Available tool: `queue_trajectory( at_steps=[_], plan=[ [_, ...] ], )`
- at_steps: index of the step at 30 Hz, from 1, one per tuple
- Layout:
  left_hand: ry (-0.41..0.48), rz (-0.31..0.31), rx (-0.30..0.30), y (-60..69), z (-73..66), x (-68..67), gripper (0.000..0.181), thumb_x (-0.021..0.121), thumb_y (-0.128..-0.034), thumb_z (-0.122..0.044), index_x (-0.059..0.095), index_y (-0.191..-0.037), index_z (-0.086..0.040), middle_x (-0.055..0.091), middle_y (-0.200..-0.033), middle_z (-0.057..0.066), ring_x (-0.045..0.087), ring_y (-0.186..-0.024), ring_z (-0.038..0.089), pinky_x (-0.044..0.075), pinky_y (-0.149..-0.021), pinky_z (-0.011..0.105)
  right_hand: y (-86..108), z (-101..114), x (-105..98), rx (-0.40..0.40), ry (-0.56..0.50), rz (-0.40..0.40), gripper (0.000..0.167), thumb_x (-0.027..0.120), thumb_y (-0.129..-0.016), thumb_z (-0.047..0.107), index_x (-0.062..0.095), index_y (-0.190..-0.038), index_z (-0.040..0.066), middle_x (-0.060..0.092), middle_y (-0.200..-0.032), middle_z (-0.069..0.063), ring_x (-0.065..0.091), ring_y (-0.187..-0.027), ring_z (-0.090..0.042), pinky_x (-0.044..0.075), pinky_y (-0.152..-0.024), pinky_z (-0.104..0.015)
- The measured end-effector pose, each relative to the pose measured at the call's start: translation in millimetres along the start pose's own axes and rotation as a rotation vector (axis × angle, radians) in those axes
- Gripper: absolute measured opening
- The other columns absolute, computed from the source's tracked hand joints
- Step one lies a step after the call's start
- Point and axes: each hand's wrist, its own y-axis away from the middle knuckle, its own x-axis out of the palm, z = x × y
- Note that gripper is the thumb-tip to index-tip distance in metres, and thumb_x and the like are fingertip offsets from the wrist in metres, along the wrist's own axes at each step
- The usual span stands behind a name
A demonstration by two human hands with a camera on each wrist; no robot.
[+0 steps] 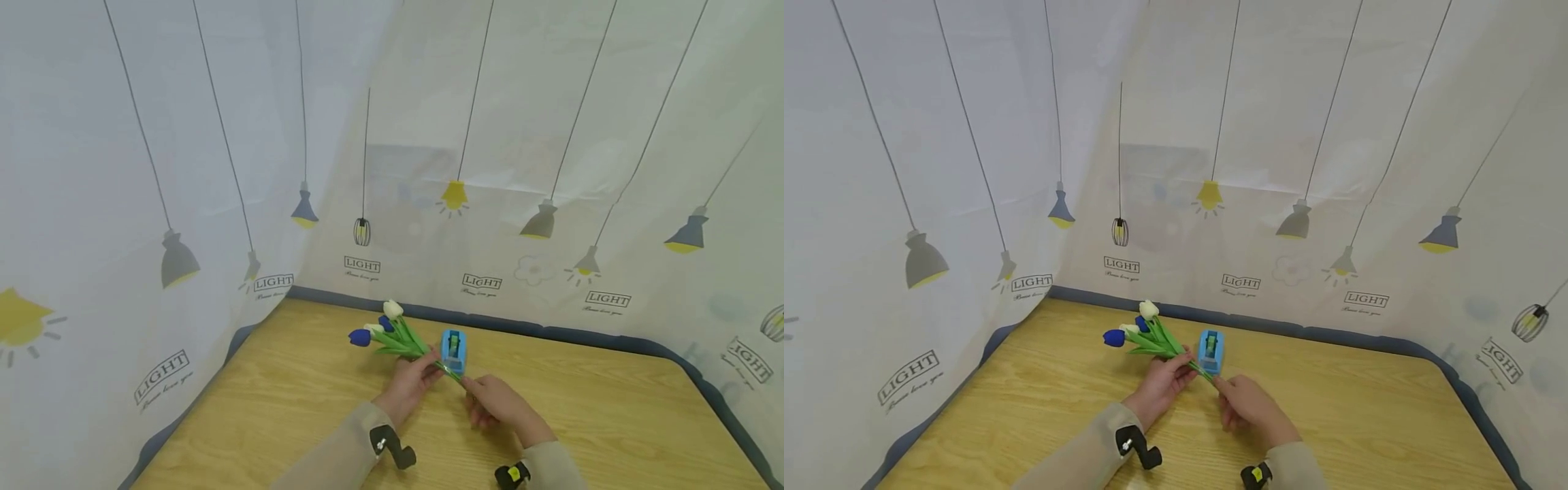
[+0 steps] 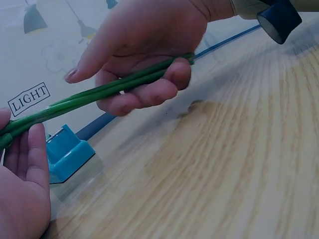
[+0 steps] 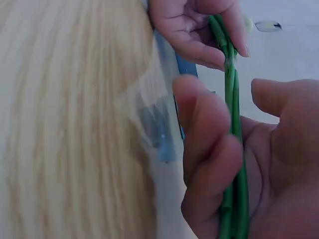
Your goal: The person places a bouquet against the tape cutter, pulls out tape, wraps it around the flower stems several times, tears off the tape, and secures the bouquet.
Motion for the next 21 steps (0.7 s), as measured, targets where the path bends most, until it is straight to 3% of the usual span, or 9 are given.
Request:
queue_trajectory(
  at_steps=[2, 4, 7, 11, 16, 21],
  plan=[
    [-0.009, 0.004, 0.002, -0.3, 0.5, 0.3, 0.020, 0.067, -0.1035, -0.007, 0.063, -0.122, 0.000, 0.072, -0.105, 0.001, 0.073, -0.090, 0.009, 0.063, -0.082, 0.022, 0.3, -4, -1, 0.058, -0.185, 0.088, 0.064, 0.035, -0.115, 0.049, 0.071, -0.095, 0.000, 0.067, -0.064, 0.000, 0.057, -0.050, -0.007, 0.046, -0.046, -0.020],
    [-0.016, 0.005, 0.003, -0.3, 0.6, 0.3, 0.019, 0.066, -0.1033, -0.006, 0.063, -0.120, 0.000, 0.072, -0.102, 0.000, 0.072, -0.087, 0.008, 0.063, -0.081, 0.022, -0.1, -7, -2, 0.105, -0.292, 0.152, 0.069, 0.031, -0.115, 0.055, 0.071, -0.101, 0.001, 0.067, -0.066, 0.002, 0.056, -0.050, -0.005, 0.046, -0.046, -0.018],
    [-0.019, 0.004, 0.009, 0.1, 0.1, 0.4, 0.017, 0.066, -0.1029, -0.005, 0.064, -0.119, 0.000, 0.071, -0.097, -0.002, 0.072, -0.085, 0.008, 0.062, -0.080, 0.021, -1.3, -9, -4, 0.158, -0.360, 0.202, 0.067, 0.032, -0.114, 0.057, 0.071, -0.100, 0.006, 0.062, -0.064, 0.006, 0.049, -0.049, -0.002, 0.041, -0.046, -0.017],
    [-0.022, 0.005, 0.002, 0.3, 0.0, -0.4, 0.018, 0.066, -0.1038, -0.006, 0.063, -0.121, 0.000, 0.071, -0.099, -0.001, 0.072, -0.086, 0.008, 0.062, -0.081, 0.022, -3.4, -10, -5, 0.171, -0.415, 0.243, 0.054, 0.034, -0.115, 0.049, 0.063, -0.090, 0.012, 0.047, -0.060, 0.010, 0.033, -0.049, -0.003, 0.030, -0.047, -0.018],
    [-0.023, -0.007, -0.016, -1.5, 0.5, -0.5, 0.026, 0.066, -0.1036, -0.008, 0.060, -0.127, 0.003, 0.071, -0.103, 0.001, 0.071, -0.087, 0.009, 0.062, -0.082, 0.023, -5.7, -13, -6, 0.138, -0.409, 0.256, 0.045, 0.036, -0.116, 0.044, 0.056, -0.087, 0.014, 0.041, -0.063, 0.010, 0.028, -0.052, -0.005, 0.027, -0.048, -0.020],
    [-0.019, -0.013, -0.005, -2.8, 0.9, -0.8, 0.042, 0.071, -0.1012, -0.012, 0.054, -0.136, 0.004, 0.072, -0.112, 0.006, 0.072, -0.091, 0.011, 0.062, -0.084, 0.024, -6.8, -9, -5, 0.062, -0.248, 0.145, 0.047, 0.036, -0.117, 0.037, 0.056, -0.083, 0.011, 0.041, -0.062, 0.008, 0.029, -0.050, -0.007, 0.027, -0.048, -0.021]
  ],
)
